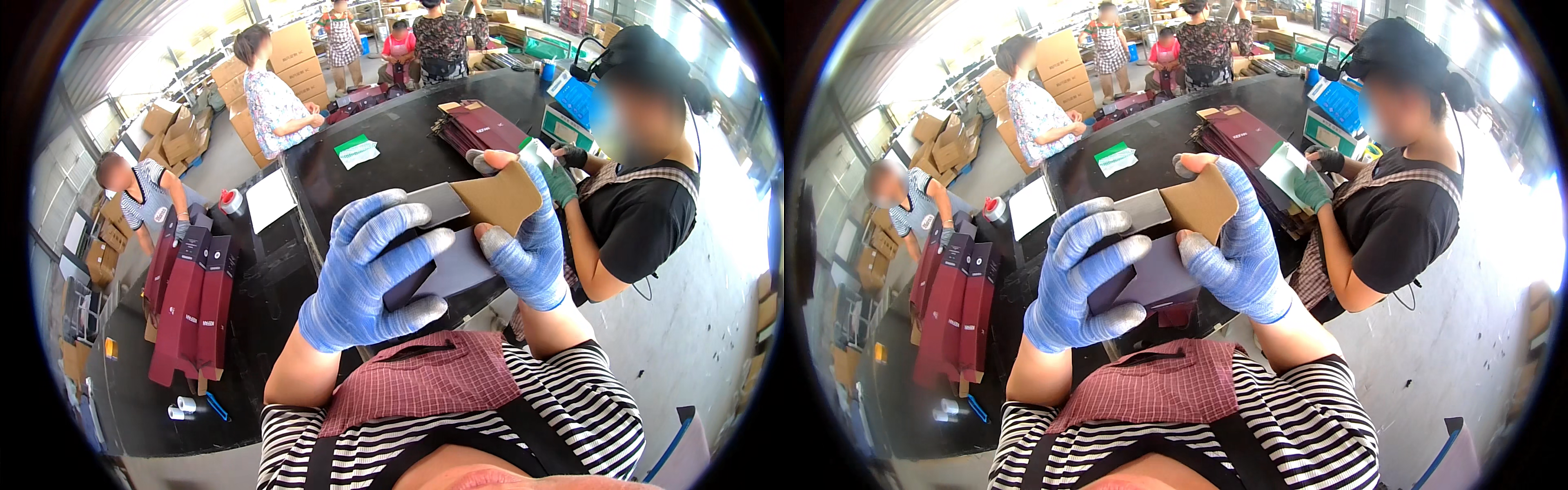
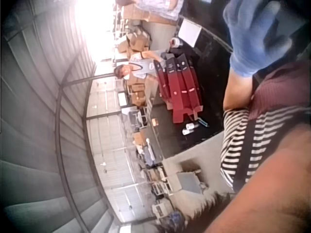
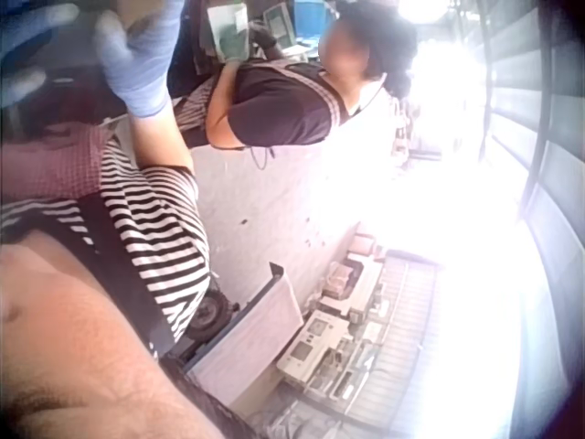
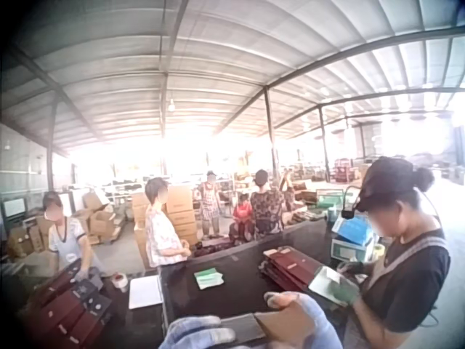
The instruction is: The person assembles cardboard boxes by folding the bottom flaps together to secure them.
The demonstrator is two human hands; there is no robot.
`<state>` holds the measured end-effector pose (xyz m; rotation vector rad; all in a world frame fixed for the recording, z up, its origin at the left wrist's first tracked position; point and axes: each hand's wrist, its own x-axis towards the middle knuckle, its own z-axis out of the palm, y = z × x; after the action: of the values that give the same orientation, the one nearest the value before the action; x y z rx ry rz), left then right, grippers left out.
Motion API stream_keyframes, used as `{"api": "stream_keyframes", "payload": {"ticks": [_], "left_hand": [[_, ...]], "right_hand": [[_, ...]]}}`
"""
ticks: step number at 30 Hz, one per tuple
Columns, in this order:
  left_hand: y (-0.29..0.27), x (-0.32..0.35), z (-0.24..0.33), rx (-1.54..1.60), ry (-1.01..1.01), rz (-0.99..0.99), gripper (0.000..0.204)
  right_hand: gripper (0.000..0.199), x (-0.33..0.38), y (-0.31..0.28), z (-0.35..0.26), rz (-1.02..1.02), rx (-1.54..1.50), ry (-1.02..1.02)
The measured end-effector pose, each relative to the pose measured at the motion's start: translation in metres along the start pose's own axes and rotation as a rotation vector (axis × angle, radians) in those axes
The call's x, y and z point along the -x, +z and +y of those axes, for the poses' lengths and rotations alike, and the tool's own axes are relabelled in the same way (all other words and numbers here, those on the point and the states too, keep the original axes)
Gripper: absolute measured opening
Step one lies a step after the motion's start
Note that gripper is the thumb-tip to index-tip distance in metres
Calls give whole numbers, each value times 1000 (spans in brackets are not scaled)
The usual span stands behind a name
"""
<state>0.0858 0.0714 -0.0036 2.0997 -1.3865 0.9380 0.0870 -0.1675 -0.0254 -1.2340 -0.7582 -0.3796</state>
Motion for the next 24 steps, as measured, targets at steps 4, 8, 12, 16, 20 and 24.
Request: {"api": "stream_keyframes", "payload": {"ticks": [4, 8, 12, 16, 20, 24], "left_hand": [[7, -6, 19, -163, -31, -50, 63], [5, -4, 28, -194, -59, -49, 57], [-12, -12, 45, -290, -68, 11, 55], [-31, -6, 49, -325, -123, 22, 48], [-39, 24, 32, -273, -131, 74, 48], [-61, 27, 24, -227, -113, 131, 48]], "right_hand": [[70, -5, -13, -1, -67, 2, 8], [65, -6, -8, 12, -67, -131, 8], [59, -16, 14, 3, -29, -314, 69], [57, -25, 30, 11, -134, -196, 23], [58, -24, 54, 28, -194, -57, 15], [55, -36, 82, 7, -155, -65, 73]]}}
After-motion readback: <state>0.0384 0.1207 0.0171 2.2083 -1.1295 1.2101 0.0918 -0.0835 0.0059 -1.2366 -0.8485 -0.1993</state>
